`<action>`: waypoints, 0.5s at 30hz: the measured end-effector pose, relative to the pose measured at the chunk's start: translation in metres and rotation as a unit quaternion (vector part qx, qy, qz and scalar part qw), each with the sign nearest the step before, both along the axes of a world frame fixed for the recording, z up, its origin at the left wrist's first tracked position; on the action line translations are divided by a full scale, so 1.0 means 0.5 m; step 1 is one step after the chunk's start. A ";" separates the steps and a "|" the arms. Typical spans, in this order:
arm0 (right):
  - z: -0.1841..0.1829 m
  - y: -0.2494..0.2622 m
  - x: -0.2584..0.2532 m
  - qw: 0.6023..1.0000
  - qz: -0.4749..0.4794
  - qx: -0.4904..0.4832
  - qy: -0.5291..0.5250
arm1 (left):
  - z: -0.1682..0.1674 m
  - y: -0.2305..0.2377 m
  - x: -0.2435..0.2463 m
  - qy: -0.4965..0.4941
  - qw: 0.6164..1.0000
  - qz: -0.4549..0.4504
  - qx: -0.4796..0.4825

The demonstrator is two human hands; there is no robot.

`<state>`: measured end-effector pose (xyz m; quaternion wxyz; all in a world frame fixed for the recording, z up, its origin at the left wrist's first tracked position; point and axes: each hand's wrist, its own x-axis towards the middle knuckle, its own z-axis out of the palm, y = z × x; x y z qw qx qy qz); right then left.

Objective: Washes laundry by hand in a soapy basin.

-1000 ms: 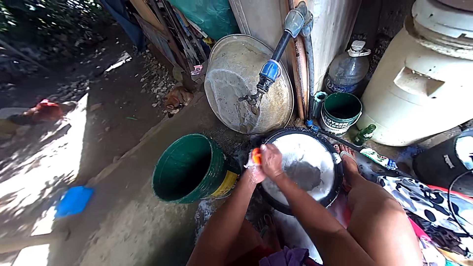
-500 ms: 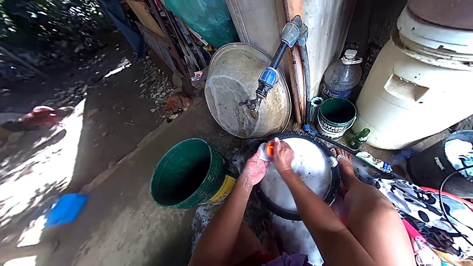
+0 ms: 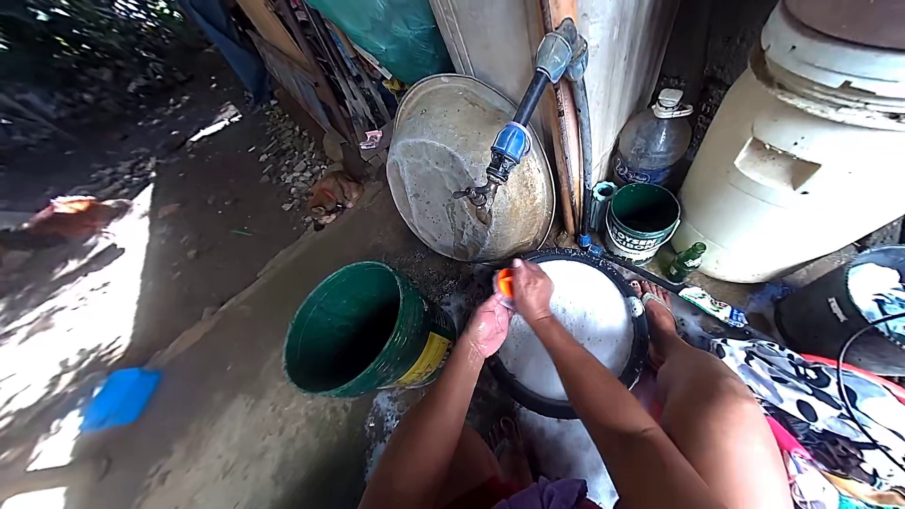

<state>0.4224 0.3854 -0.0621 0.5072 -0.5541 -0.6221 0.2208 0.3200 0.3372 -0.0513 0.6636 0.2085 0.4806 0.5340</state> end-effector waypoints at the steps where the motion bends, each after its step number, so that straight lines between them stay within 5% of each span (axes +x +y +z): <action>1: -0.018 0.021 0.024 0.998 -0.009 -0.052 -0.023 | 0.005 0.006 -0.009 -0.019 1.000 -0.013 0.017; 3: -0.016 0.022 0.038 0.994 -0.015 -0.105 0.002 | -0.002 0.014 -0.019 -0.022 0.999 -0.022 0.024; 8: 0.009 -0.045 -0.051 0.992 0.012 0.096 0.085 | -0.002 -0.003 0.004 -0.059 0.998 0.023 -0.024; 11: -0.073 0.002 0.031 0.989 -0.039 -0.140 0.000 | -0.003 0.016 -0.016 -0.040 0.999 -0.027 0.004; 15: -0.261 -0.026 0.138 0.898 -0.136 -0.418 -0.017 | -0.019 0.034 -0.016 0.011 0.997 0.040 -0.058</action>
